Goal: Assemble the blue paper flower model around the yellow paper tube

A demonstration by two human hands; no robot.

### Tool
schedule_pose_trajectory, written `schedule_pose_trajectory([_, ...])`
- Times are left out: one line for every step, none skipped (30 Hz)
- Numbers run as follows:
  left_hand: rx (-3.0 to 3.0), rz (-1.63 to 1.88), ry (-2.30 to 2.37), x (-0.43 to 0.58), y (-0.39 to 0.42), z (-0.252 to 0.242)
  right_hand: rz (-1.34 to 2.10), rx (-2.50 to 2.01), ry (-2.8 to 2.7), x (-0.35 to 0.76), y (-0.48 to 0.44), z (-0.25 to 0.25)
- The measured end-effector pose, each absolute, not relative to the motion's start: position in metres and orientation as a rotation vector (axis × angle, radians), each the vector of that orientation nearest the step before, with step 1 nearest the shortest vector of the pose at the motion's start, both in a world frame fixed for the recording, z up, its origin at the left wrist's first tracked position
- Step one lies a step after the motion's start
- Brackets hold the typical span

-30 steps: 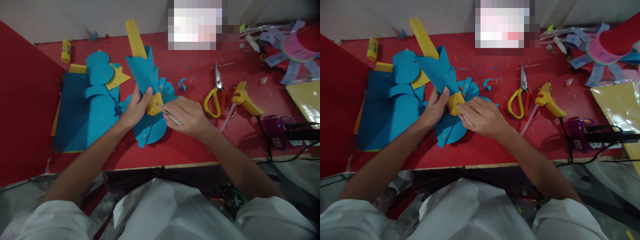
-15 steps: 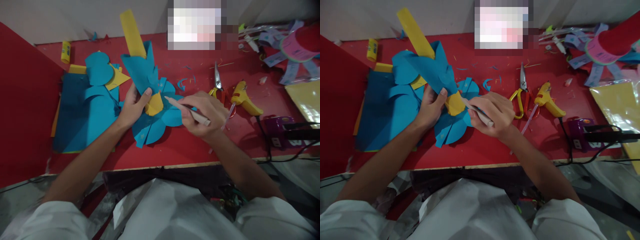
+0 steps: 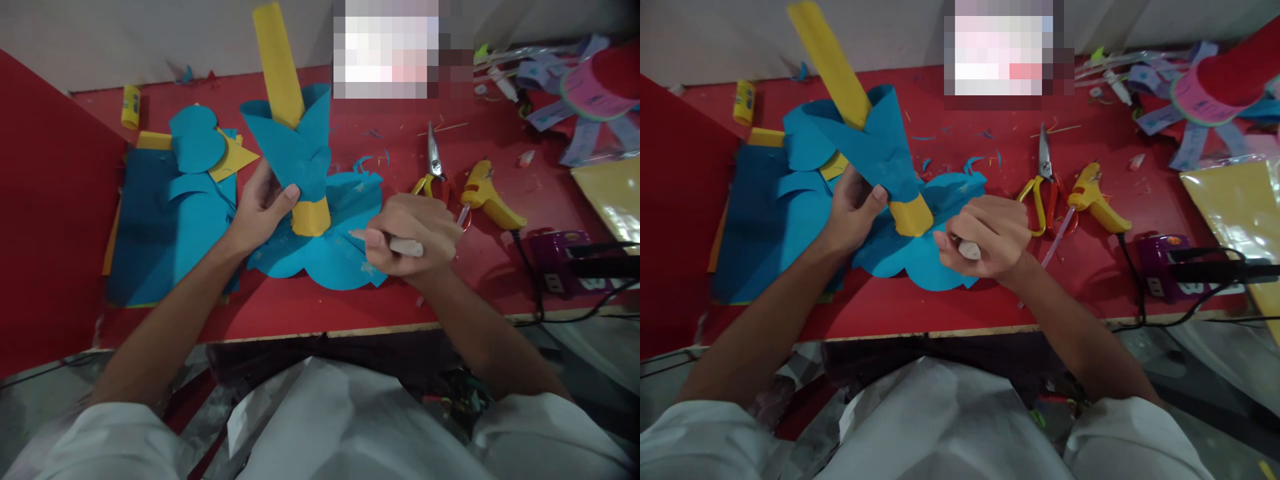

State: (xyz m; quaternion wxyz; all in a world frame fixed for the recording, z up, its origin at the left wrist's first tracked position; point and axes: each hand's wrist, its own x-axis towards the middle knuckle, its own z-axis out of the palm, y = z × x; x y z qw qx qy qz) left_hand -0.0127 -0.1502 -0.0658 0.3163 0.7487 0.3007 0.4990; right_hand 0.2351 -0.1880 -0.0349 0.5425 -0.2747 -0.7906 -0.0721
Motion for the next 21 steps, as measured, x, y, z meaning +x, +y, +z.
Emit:
schedule_pose_trajectory([1.981, 1.296, 0.825, -0.011, -0.152, -0.065, -0.178, -0.633, -1.892, 0.234, -0.189, -0.03])
schedule_pose_trajectory([1.986, 1.274, 0.869, -0.01, -0.153, -0.064, -0.17, -0.615, -1.912, 0.234, -0.189, -0.027])
schedule_pose_trajectory([1.988, 1.252, 0.918, -0.008, -0.155, -0.064, -0.169, -0.619, -1.936, 0.234, -0.189, -0.025])
schedule_pose_trajectory([1.99, 1.243, 0.961, -0.006, -0.157, -0.064, -0.169, -0.64, -1.97, 0.234, -0.189, -0.024])
schedule_pose_trajectory([1.994, 1.24, 1.0, -0.005, -0.159, -0.064, -0.178, -0.669, -1.997, 0.234, -0.189, -0.024])
schedule_pose_trajectory([2.0, 1.244, 1.038, -0.004, -0.16, -0.064, -0.185, -0.706, -2.024, 0.234, -0.188, -0.026])
schedule_pose_trajectory([2.01, 1.245, 1.081, -0.003, -0.161, -0.063, -0.186, -0.743, -2.05, 0.234, -0.187, -0.028])
schedule_pose_trajectory([2.026, 1.24, 1.122, -0.003, -0.162, -0.062, -0.181, -0.772, -2.066, 0.234, -0.186, -0.031])
schedule_pose_trajectory([2.048, 1.233, 1.158, -0.003, -0.163, -0.062, -0.169, -0.788, -2.07, 0.234, -0.185, -0.033])
schedule_pose_trajectory([2.072, 1.226, 1.182, -0.003, -0.164, -0.061, -0.15, -0.796, -2.065, 0.233, -0.184, -0.035])
schedule_pose_trajectory([2.097, 1.22, 1.198, -0.003, -0.165, -0.06, -0.129, -0.797, -2.055, 0.233, -0.183, -0.037])
schedule_pose_trajectory([2.116, 1.218, 1.21, -0.002, -0.165, -0.06, -0.107, -0.794, -2.046, 0.232, -0.182, -0.039])
schedule_pose_trajectory([2.13, 1.218, 1.222, -0.002, -0.166, -0.06, -0.086, -0.785, -2.041, 0.232, -0.181, -0.04])
schedule_pose_trajectory([2.139, 1.219, 1.236, -0.001, -0.167, -0.061, -0.069, -0.778, -2.043, 0.231, -0.181, -0.041])
schedule_pose_trajectory([2.144, 1.215, 1.256, 0.001, -0.168, -0.063, -0.058, -0.777, -2.05, 0.231, -0.18, -0.042])
schedule_pose_trajectory([2.152, 1.21, 1.28, 0.002, -0.169, -0.065, -0.054, -0.784, -2.06, 0.231, -0.18, -0.043])
schedule_pose_trajectory([2.16, 1.205, 1.304, 0.003, -0.17, -0.067, -0.056, -0.792, -2.065, 0.231, -0.179, -0.044])
schedule_pose_trajectory([2.166, 1.199, 1.323, 0.004, -0.172, -0.069, -0.061, -0.803, -2.062, 0.231, -0.179, -0.045])
schedule_pose_trajectory([2.167, 1.191, 1.335, 0.005, -0.173, -0.07, -0.066, -0.814, -2.054, 0.231, -0.178, -0.045])
schedule_pose_trajectory([2.161, 1.185, 1.338, 0.006, -0.175, -0.071, -0.071, -0.823, -2.045, 0.232, -0.178, -0.045])
schedule_pose_trajectory([2.15, 1.179, 1.322, 0.006, -0.176, -0.071, -0.077, -0.831, -2.036, 0.232, -0.178, -0.045])
